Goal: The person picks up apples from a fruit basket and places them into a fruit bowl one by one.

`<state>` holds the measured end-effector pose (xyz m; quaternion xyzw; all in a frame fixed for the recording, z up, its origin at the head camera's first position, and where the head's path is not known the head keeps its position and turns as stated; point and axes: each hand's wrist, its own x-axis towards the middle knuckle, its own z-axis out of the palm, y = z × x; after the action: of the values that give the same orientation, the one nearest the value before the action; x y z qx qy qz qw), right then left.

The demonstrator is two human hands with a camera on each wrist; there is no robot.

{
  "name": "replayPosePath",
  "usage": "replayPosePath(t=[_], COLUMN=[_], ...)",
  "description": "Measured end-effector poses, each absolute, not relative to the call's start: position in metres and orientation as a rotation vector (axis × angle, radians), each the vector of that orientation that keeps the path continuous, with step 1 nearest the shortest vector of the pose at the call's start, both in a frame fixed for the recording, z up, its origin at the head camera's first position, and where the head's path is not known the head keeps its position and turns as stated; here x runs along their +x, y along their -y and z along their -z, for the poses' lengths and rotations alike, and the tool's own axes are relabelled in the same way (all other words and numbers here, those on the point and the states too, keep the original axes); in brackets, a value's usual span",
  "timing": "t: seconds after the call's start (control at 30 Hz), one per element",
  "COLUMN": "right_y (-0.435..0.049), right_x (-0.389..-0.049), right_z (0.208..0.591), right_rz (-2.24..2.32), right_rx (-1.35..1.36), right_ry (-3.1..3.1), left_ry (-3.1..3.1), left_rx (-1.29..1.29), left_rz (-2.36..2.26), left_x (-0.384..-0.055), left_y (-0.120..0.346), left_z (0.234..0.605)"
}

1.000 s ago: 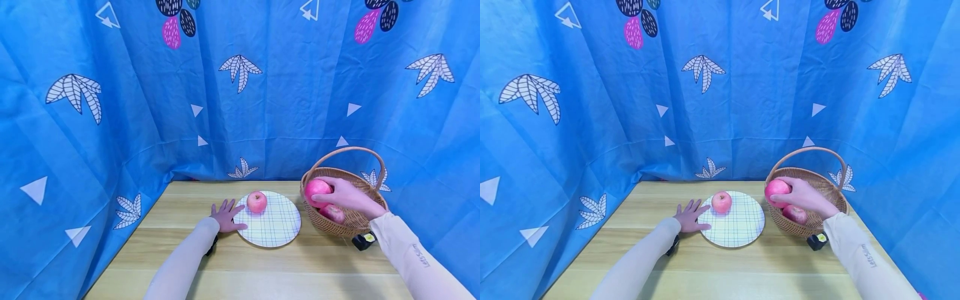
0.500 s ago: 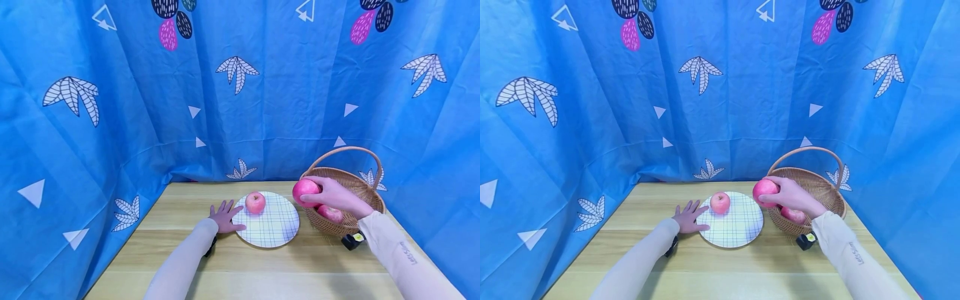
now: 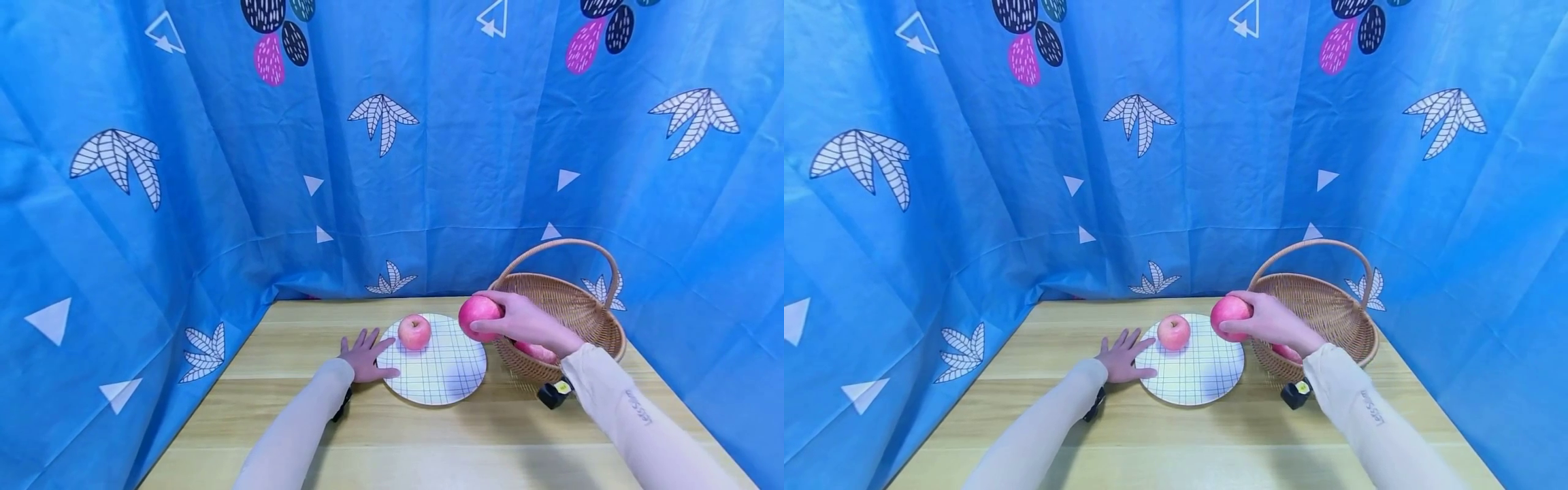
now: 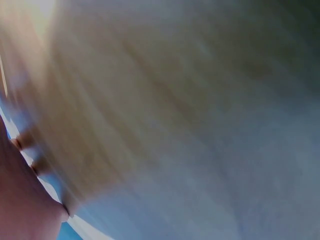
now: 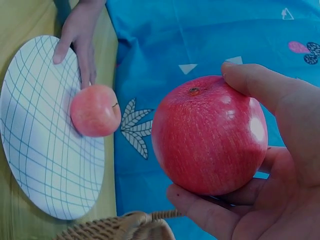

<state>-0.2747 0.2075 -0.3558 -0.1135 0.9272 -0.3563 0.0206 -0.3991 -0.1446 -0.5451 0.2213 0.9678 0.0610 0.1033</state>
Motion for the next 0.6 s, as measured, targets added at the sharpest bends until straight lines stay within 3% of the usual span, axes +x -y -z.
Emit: replayPosePath(t=[0.6], right_y=[-0.176], right_x=[-0.288], right_z=[0.37], right_rz=[1.151], right_rx=[-0.269], right_ry=[-2.879], left_ry=[-2.86], left_rx=[0.652], left_rz=[-0.187], left_x=[-0.401], left_y=[0.145], left_z=[0.55])
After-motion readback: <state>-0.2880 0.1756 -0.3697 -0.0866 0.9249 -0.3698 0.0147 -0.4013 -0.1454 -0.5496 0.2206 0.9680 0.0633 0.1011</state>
